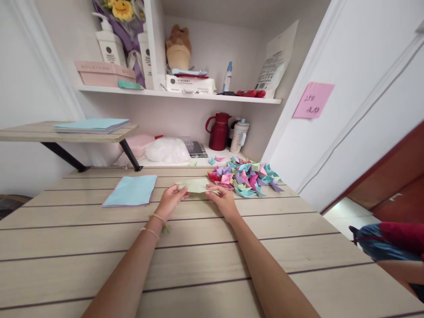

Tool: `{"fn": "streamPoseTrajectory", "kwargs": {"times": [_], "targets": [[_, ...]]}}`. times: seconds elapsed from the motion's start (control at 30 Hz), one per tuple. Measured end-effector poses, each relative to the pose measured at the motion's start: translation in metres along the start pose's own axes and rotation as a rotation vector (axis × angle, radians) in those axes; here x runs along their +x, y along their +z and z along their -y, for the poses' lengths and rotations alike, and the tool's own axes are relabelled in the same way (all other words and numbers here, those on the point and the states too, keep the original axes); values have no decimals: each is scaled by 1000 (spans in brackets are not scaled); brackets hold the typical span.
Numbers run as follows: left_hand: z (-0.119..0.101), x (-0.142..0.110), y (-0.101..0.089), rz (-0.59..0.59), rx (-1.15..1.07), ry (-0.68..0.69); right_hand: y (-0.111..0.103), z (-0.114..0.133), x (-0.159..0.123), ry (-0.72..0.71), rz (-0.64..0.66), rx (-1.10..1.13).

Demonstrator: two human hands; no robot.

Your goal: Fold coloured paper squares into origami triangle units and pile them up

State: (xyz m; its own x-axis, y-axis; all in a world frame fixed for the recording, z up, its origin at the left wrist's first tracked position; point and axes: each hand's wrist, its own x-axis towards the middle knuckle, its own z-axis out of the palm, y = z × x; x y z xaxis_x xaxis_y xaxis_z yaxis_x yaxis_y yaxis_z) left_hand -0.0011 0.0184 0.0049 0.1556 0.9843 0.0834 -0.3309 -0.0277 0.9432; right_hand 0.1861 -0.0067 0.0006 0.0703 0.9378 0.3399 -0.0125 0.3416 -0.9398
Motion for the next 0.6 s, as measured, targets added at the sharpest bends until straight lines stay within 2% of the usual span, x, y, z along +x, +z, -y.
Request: {"fn": "streamPoseTrajectory", "kwargs": {"times": [0.17,0.27,0.33,0.5,0.6], "targets": [[0,-2,2,2,90,17,0,0,0,-18,-67,-13],[0,-1,1,47,152,20,2,0,1,-67,-73,-10],[0,0,0,30,183,39,3,0,1,-79,-63,6],[2,2,-2,-35,29,29,1,-4,2,6,-90,-15],[4,3,-2,-48,1,25,0,-6,2,29,-63,4]]}}
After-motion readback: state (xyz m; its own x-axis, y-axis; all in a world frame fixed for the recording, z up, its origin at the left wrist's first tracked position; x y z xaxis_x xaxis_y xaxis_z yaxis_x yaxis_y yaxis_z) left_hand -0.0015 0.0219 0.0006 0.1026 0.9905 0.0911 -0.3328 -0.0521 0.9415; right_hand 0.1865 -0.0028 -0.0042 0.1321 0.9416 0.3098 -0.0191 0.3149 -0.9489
